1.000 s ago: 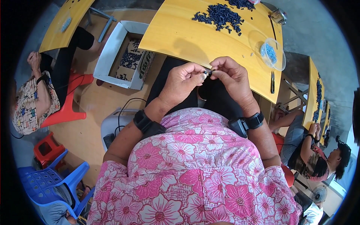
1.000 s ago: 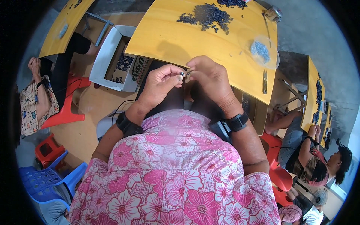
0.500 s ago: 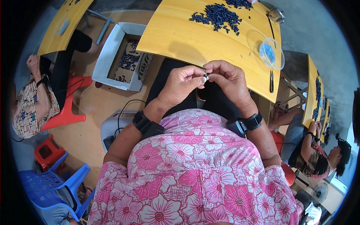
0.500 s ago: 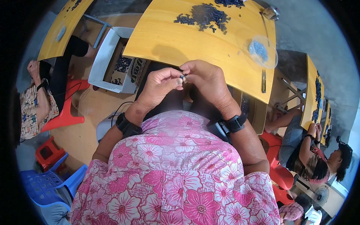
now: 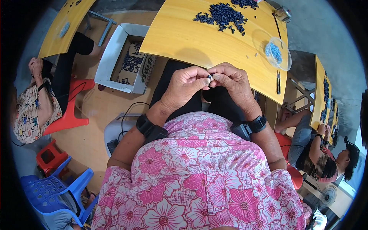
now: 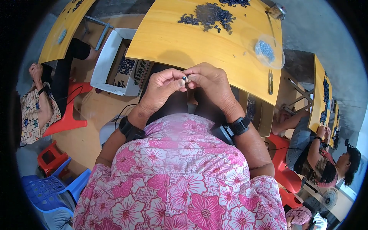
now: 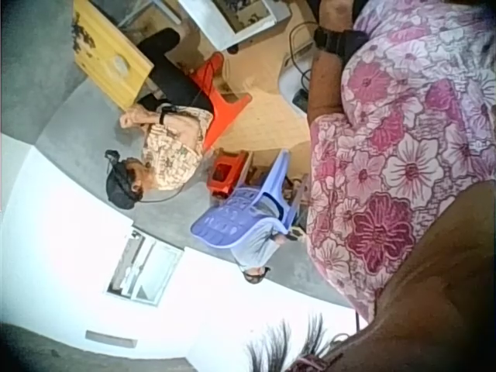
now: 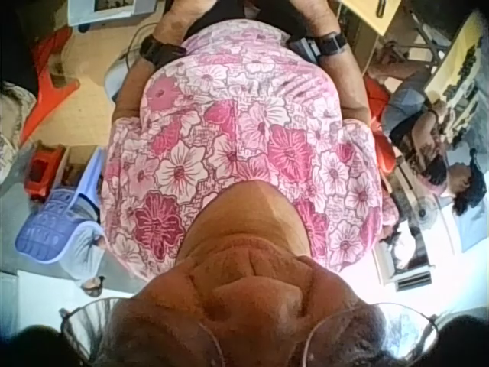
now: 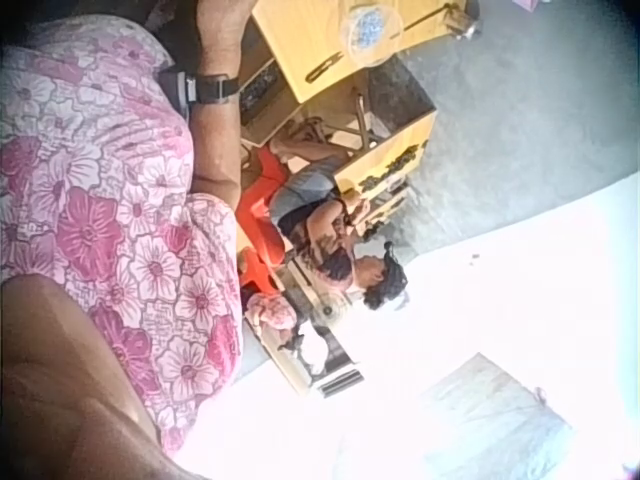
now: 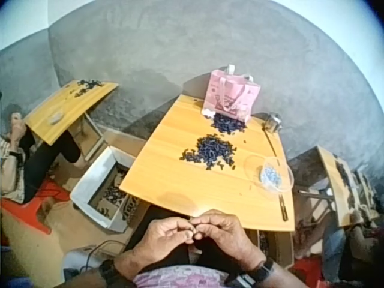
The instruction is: Manual assembly of small blue and silver plastic or electronic components.
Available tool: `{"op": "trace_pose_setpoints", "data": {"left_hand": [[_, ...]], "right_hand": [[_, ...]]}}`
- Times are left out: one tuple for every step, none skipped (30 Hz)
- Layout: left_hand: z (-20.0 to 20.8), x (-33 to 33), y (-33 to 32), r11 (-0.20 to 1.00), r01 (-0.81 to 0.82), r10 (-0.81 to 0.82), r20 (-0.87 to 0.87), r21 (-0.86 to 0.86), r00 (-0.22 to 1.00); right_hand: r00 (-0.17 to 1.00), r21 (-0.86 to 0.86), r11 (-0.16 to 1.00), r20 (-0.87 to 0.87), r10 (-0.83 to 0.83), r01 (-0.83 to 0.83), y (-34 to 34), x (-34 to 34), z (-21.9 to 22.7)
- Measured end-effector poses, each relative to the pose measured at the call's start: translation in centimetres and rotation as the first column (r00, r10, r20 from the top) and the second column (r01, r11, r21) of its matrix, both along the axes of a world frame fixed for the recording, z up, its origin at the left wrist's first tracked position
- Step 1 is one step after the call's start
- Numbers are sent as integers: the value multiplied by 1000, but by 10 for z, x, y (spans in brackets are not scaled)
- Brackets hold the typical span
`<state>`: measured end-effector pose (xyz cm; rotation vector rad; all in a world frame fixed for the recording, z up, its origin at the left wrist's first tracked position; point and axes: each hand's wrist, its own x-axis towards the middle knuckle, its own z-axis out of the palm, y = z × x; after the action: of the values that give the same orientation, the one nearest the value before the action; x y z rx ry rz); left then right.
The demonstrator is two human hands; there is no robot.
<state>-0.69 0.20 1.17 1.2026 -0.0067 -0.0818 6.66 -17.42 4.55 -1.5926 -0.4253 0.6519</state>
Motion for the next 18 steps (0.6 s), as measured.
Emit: {"op": "trace_pose_setpoints", "data": {"left_hand": [[1,0,0,1000,0,0,0,0,1000],[2,0,-1,1000,0,0,-4,-10,1000],[3,0,-1,1000,0,0,-7,-20,1000],[3,0,-1,1000,2,-2,-7,-20,1000],[2,0,-2,1000,0,0,-9,-13,1000],[1,0,-2,1000,-1,1,-11,-5,1000],[0,0,-2,1000,-2,2,-11,-5,1000],[-3,0,-3,1000,-12,12,6,9,1000],[-4,1,-3,1000,-21,21,22,23,1000],[-3,0,-2,1000,-20,20,22,23,1000],[-2,0,-1,998,-19,15,52,62,999],[-1,0,0,995,-18,10,81,100,997],[-1,0,0,995,-18,10,80,101,997],[-1,0,0,986,-31,16,93,166,995],[-1,0,1,972,-45,20,107,230,994],[0,0,1,972,-45,20,107,230,994],[2,0,0,970,-52,24,120,236,993],[3,1,0,968,-60,29,132,242,991]], "right_hand": [[1000,0,1000,0,0,0,0,0,0],[1000,1,1000,-23,-12,12,1,-1,-1],[999,2,1000,-46,-25,25,1,-2,-1],[999,2,1000,-45,-26,26,1,-2,-2],[1000,21,1000,-12,-20,20,1,-2,-5],[1000,39,999,20,-14,14,1,-2,-6],[1000,40,999,20,-13,13,1,-2,-5],[999,30,999,24,-29,29,1,-2,-4],[999,20,999,28,-45,45,2,-2,-4],[999,20,999,28,-46,46,1,-2,-2],[999,60,998,15,-39,38,-1,-2,-1],[1000,99,995,2,-30,30,-2,-2,0],[1000,100,995,1,-31,30,-1,-3,1],[1000,101,995,-7,-15,16,-1,-4,2],[1000,102,995,-15,1,1,0,-5,3],[1000,102,995,-16,0,1,0,-5,3],[1000,100,995,-12,3,-2,0,-5,3],[1000,98,995,-8,5,-5,1,-5,3]]}}
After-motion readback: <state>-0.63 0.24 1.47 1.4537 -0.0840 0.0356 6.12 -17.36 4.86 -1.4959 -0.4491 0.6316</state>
